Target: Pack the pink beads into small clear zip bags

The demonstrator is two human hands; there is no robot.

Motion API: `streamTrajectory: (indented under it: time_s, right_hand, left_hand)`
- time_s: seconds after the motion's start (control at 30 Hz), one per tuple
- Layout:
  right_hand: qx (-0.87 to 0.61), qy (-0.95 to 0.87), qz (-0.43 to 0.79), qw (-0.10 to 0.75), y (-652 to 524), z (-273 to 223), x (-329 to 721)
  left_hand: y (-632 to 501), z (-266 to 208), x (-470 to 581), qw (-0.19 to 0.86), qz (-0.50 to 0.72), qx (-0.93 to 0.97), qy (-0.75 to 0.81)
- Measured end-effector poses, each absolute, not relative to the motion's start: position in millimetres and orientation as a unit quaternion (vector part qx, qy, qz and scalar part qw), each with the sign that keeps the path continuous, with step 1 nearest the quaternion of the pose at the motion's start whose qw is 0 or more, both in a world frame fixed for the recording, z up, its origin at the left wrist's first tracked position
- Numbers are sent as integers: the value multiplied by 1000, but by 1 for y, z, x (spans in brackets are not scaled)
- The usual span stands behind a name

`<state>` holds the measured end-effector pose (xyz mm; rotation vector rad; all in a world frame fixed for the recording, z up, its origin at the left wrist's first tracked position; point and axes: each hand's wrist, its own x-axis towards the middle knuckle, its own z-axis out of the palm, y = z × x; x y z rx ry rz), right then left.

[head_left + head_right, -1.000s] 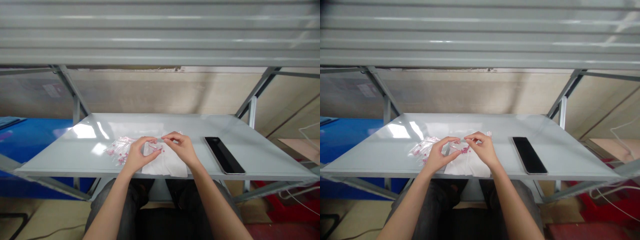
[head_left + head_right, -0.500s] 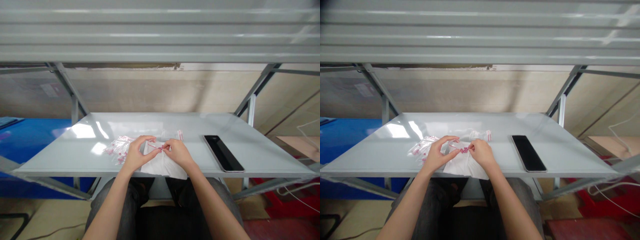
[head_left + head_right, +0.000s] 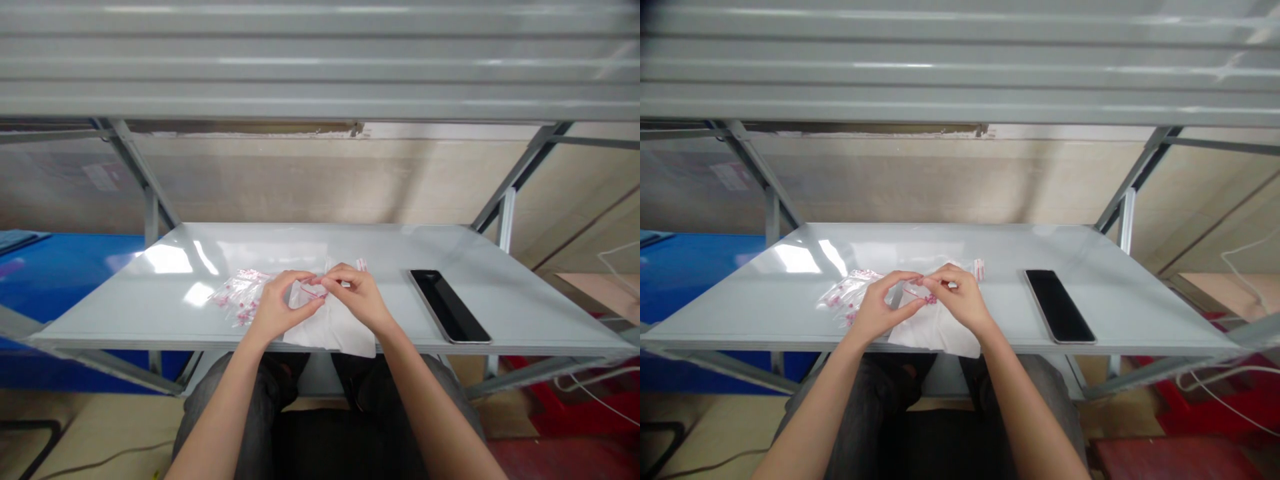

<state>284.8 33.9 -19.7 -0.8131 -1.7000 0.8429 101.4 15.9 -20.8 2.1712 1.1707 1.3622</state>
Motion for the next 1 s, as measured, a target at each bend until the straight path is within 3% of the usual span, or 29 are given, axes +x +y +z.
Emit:
streamTrajectory:
  time_s: [0.1, 0.27, 0.37, 0.5, 0.7, 0.87, 1.0]
  right_hand:
    - [-416, -725, 265, 481, 41, -27, 291]
    - [-508, -812, 114, 262, 45, -38, 289]
    - [-521, -822, 90, 214, 46, -42, 286]
    - [-514, -808, 94, 272, 49, -43, 287]
    - [-409, -722, 219, 514, 39, -28, 282]
    - [-336, -737, 271, 520, 30, -18, 278]
    - [-396, -728, 258, 497, 37, -25, 284]
  left_hand:
    - [15, -20, 101, 171, 477, 756, 415]
    - [15, -18, 101, 173, 478, 754, 416]
    - [15, -17, 102, 172, 480, 753, 416]
    - [15, -17, 102, 170, 478, 754, 418]
    - [15, -21, 102, 163, 475, 756, 420]
    - [16, -23, 102, 149, 476, 755, 425]
    - [16, -20, 102, 155, 475, 752, 430]
